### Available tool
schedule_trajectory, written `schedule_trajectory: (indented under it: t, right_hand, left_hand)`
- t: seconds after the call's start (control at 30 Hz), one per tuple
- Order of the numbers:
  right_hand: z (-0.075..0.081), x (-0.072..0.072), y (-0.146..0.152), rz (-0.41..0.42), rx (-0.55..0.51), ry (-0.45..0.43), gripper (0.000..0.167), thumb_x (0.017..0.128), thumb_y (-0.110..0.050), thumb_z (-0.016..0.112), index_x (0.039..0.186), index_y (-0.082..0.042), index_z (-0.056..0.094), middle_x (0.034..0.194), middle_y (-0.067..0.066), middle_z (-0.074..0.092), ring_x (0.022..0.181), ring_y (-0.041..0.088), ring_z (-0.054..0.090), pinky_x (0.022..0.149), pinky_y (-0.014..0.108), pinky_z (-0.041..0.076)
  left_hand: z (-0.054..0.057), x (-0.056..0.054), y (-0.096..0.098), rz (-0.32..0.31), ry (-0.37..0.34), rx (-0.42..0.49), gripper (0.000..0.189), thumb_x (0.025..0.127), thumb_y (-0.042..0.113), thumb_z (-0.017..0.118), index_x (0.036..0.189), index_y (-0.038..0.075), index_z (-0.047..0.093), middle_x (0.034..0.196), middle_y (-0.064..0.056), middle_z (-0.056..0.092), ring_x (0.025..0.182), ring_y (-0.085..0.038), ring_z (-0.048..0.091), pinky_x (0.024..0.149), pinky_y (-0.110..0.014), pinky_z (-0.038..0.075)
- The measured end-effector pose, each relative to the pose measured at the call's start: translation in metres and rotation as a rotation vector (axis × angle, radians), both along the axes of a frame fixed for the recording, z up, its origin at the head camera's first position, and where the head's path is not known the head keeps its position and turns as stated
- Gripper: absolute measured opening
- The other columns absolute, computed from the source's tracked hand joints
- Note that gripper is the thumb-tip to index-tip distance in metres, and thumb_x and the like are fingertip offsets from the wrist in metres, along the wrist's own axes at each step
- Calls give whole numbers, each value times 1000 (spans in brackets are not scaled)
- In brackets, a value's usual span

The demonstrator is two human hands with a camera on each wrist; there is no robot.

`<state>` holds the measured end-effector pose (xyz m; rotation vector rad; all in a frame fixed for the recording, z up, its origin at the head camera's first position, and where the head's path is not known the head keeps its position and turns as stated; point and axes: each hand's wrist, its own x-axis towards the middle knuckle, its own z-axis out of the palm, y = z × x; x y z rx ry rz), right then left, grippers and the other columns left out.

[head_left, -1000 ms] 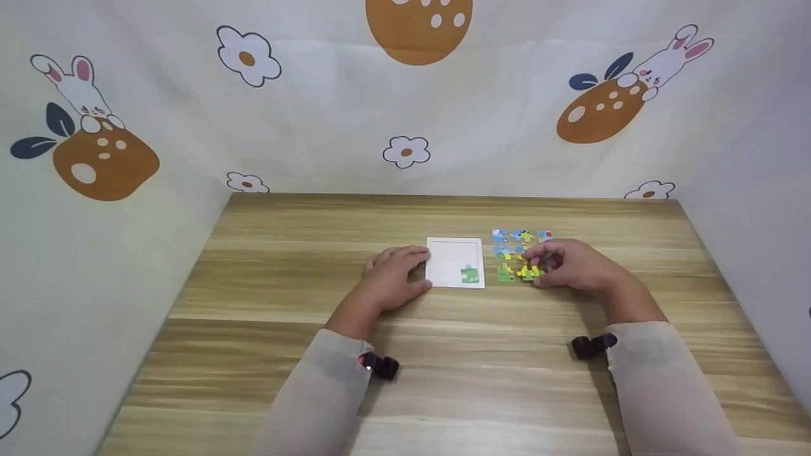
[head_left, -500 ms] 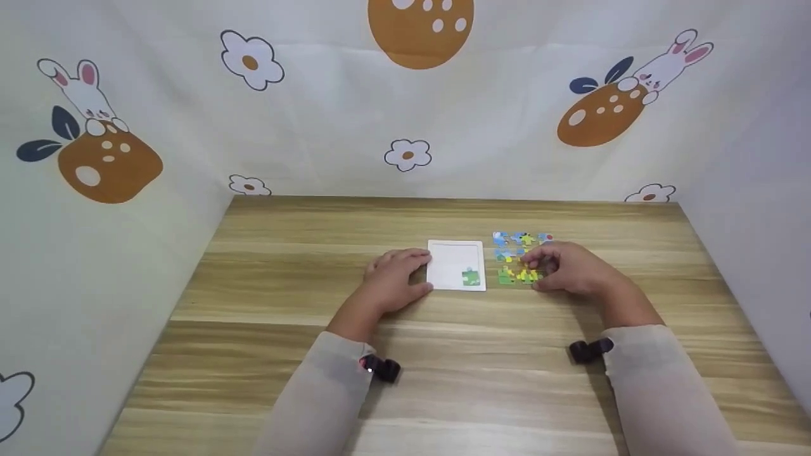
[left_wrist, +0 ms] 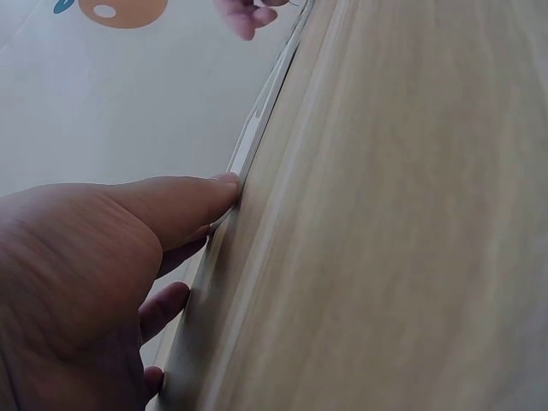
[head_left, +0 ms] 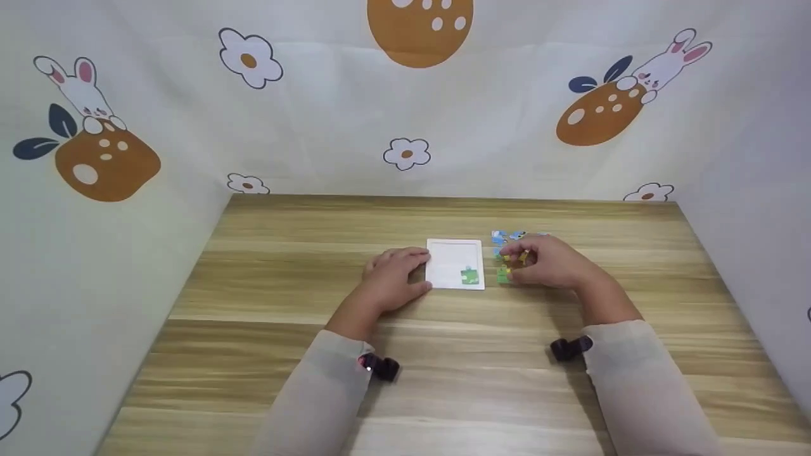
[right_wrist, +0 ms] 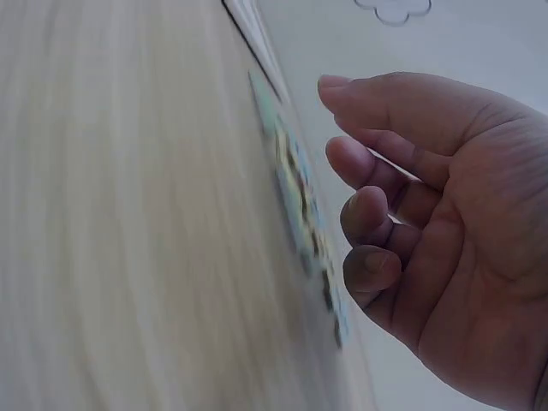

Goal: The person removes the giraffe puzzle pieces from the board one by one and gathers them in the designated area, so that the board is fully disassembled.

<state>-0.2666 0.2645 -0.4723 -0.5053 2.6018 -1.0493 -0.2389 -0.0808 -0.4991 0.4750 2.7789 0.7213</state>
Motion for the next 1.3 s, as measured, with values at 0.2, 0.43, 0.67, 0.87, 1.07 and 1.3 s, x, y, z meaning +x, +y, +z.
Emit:
schedule_trajectory:
  t: [0.2,0.43,0.67,0.87,1.07,1.3]
  right_hand:
    - [8,-2,-32,24,8,6,44,88,-20,86,130,-13,76,119,8,72,95,21,55,88,33,48]
    - [5,-4,-53,58,9,46,46,86,-25,89,130,-14,76,118,6,72,101,24,57,92,37,47]
    - [-5,0,-56,72,38,45,46,85,-23,89,128,-12,76,125,7,73,114,24,60,104,42,49]
    - [-10,0,-59,104,90,83,46,85,-25,89,127,-11,77,124,8,71,114,24,60,105,44,49]
    - [-12,1,-62,133,140,114,46,86,-26,89,127,-9,77,119,6,68,109,22,59,101,41,50]
    - [-11,2,-65,118,144,122,41,84,-24,91,119,-8,78,113,8,68,103,22,59,95,40,50]
  left_hand:
    - [0,0,-1,1,0,-6,62,103,46,69,160,29,52,170,13,43,163,-28,31,130,-63,18]
    - [-1,-1,0,4,-5,-9,62,103,47,69,160,30,52,171,13,43,162,-28,31,130,-63,17]
    - [-2,-1,0,5,-6,-2,61,103,46,69,160,30,52,170,12,43,162,-28,31,130,-63,18]
    - [-1,0,1,4,2,-3,61,103,46,69,159,29,53,170,12,44,162,-29,32,129,-64,19]
    - [-2,-1,0,7,0,-4,61,103,46,70,159,31,53,170,14,43,162,-28,31,130,-64,17]
    - [-1,-1,0,11,-2,-4,62,102,46,70,160,31,52,170,13,43,162,-28,30,130,-64,17]
